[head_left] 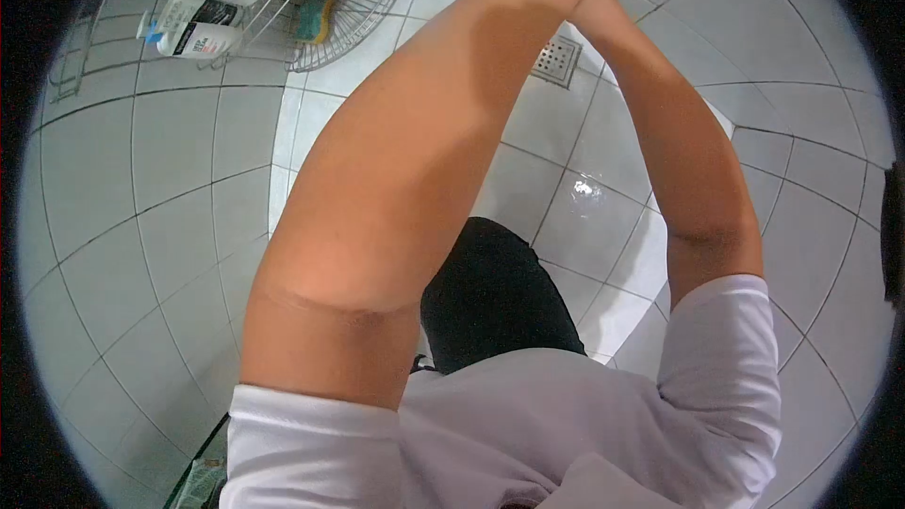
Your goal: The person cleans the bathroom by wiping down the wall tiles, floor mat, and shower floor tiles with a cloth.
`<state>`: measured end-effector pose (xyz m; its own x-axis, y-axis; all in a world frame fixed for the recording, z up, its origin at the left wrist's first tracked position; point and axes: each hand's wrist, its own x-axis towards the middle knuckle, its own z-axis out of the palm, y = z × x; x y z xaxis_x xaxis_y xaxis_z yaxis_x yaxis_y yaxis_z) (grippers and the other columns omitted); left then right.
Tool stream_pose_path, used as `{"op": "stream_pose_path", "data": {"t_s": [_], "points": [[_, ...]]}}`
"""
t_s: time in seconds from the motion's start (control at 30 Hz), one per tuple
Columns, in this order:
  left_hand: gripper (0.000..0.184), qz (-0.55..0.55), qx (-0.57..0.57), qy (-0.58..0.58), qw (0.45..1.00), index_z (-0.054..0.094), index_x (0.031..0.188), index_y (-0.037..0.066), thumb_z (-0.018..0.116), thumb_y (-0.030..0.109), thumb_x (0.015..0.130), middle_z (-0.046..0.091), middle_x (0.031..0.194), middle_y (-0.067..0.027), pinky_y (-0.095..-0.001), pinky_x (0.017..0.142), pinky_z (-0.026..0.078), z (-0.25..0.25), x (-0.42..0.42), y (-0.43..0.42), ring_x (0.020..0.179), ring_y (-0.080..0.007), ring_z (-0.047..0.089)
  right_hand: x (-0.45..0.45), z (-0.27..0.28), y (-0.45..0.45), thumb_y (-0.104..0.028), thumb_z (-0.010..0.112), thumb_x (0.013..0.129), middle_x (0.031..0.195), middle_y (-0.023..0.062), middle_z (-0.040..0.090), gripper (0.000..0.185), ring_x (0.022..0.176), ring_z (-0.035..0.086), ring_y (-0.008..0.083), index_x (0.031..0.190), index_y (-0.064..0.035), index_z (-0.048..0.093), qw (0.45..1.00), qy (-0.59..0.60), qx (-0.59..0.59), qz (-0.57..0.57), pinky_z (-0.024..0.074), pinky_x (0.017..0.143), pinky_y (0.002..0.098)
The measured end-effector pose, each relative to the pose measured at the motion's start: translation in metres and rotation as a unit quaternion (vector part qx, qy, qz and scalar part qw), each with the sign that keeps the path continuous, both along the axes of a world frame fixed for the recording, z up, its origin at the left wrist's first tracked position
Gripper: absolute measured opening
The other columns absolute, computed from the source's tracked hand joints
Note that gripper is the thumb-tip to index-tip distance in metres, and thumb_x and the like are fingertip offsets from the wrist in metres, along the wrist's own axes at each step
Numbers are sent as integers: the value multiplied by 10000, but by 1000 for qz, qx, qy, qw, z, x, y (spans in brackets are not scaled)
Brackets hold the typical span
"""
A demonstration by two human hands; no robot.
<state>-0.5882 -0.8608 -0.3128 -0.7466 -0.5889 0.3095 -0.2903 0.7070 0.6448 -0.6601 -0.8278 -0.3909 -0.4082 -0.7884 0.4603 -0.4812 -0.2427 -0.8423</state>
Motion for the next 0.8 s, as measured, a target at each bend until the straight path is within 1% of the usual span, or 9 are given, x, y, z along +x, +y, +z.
{"op": "stream_pose_path", "data": {"t_s": [0.13,0.3,0.4,0.5,0.57,0.63,0.7,0.77,0.8], "points": [[214,23,36,7,999,483,937,0,371,150,833,550,802,-282,-479,700,403,1,3,-1,792,-437,525,0,-5,-4,-226,572,797,1182,163,330,596,1128,318,233,1227,8,233,1000,-10,8,17,257,971,284],[215,40,45,8,998,482,938,-3,366,150,842,551,809,-283,-474,710,400,-4,1,-4,798,-435,526,-5,-16,-11,-217,556,805,1171,144,372,556,1111,349,212,1228,-11,260,981,182,-16,-69,279,961,287],[214,50,52,15,997,483,931,1,350,149,851,554,813,-279,-477,706,401,-10,1,-8,801,-431,527,-11,-26,-19,-225,585,778,1146,129,426,586,1063,400,196,1230,-28,268,989,-81,22,124,319,932,314],[224,59,47,6,997,487,958,2,391,167,839,560,819,-271,-461,727,412,-16,5,-12,811,-426,528,-25,-33,-19,-224,604,763,1114,107,459,569,1022,429,180,1207,-33,306,985,143,36,94,346,903,315],[278,-7,31,111,993,487,1000,-2,485,200,810,571,827,-247,-430,758,426,-19,14,-10,795,-401,546,-33,-32,-19,-223,617,752,1092,93,480,557,994,448,170,1192,-37,330,954,288,40,71,364,883,316],[325,-16,-29,178,984,480,1025,-7,540,201,783,569,867,-236,-405,766,431,-30,16,-21,816,-377,552,-30,11,1,-213,674,695,1017,74,503,548,950,470,163,1137,-42,398,964,-45,233,117,389,846,306],[384,-23,-93,242,966,473,1051,-12,594,202,756,567,907,-225,-379,773,436,-36,28,-29,838,-353,558,-21,9,18,-210,708,651,1029,77,499,590,961,470,170,1130,-47,403,979,-47,184,79,385,849,308],[438,-31,194,-26,980,462,1077,-16,641,181,728,552,978,-176,-324,770,434,-39,50,-31,880,-265,549,-19,1,31,-207,742,607,1040,80,495,634,972,469,178,1123,-53,407,989,-49,135,43,382,852,310],[438,-25,191,-23,981,462,1077,-16,641,181,728,552,978,-176,-324,770,434,-39,58,-29,880,-265,549,-23,-3,35,-206,765,571,1072,94,475,745,993,459,187,1174,-56,354,979,-75,172,73,374,864,315]]}}
